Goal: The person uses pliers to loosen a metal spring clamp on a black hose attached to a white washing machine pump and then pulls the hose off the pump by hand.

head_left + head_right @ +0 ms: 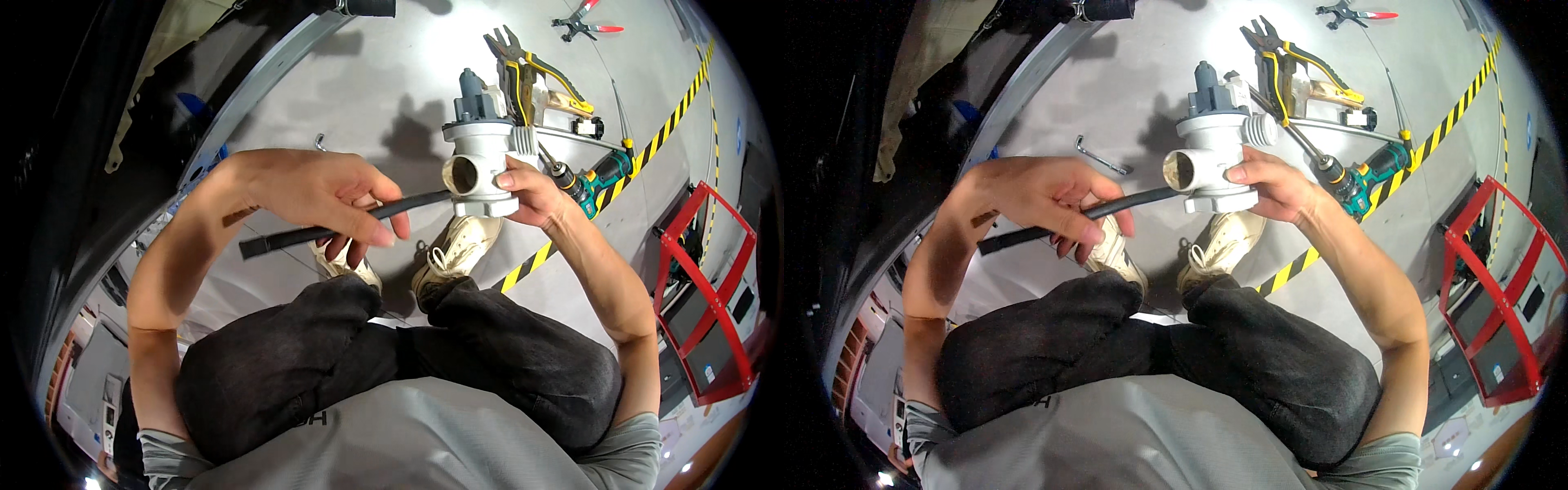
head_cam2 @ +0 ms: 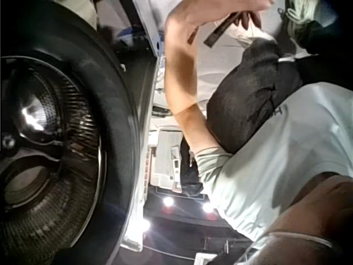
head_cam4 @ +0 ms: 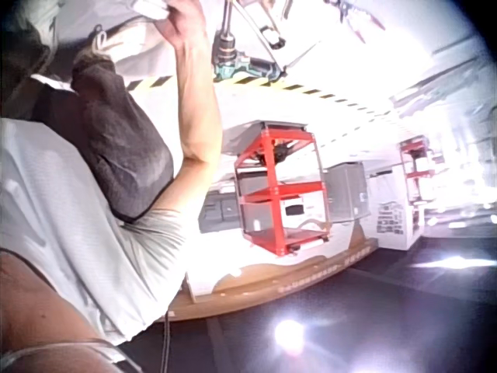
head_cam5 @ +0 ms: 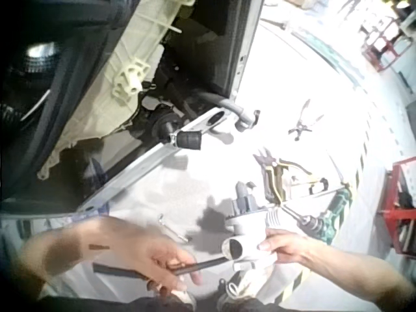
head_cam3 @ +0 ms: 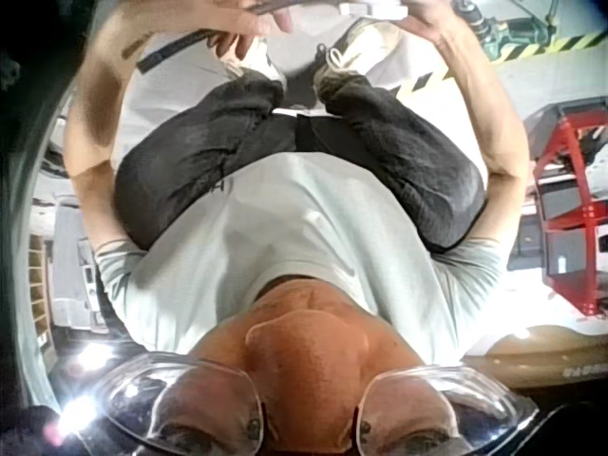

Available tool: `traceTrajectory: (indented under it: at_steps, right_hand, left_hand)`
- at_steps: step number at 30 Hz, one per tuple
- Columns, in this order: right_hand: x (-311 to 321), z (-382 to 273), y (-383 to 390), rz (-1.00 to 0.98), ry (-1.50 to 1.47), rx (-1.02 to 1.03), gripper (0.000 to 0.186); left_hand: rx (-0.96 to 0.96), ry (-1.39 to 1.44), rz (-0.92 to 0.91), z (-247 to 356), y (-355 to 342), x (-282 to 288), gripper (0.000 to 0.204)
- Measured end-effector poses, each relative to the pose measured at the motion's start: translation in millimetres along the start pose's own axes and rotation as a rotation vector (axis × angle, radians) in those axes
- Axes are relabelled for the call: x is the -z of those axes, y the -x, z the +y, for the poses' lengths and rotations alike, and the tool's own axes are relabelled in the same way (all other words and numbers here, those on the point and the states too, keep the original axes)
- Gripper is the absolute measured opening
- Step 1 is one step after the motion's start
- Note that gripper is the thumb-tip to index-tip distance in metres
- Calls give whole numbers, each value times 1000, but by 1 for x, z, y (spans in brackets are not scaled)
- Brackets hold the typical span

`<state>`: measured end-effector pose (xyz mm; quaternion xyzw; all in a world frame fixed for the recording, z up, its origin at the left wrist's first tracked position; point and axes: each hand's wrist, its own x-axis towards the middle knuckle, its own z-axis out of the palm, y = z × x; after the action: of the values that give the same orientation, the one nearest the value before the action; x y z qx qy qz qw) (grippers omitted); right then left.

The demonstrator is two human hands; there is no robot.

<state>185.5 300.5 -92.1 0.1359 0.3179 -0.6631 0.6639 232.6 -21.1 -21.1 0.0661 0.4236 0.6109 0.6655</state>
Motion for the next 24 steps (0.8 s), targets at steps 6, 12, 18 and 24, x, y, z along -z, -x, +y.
traceTrajectory:
  at_steps: [6, 12, 18, 24]
  right_hand:
    - [19, 7, -3, -86, 9, -70, 83]
    - [19, 10, -5, -149, 21, -78, 80]
    - [-1, 0, 1, -114, 60, -94, 56]
    - [-21, -18, -6, 195, 462, -34, 60]
  left_hand:
    - [-89, -131, -49, 33, 3, -26, 30]
    - [-167, -199, -64, 31, 6, -35, 29]
    - [-57, -342, -79, 21, 6, -20, 29]
    - [-239, -104, 805, -13, -12, 26, 48]
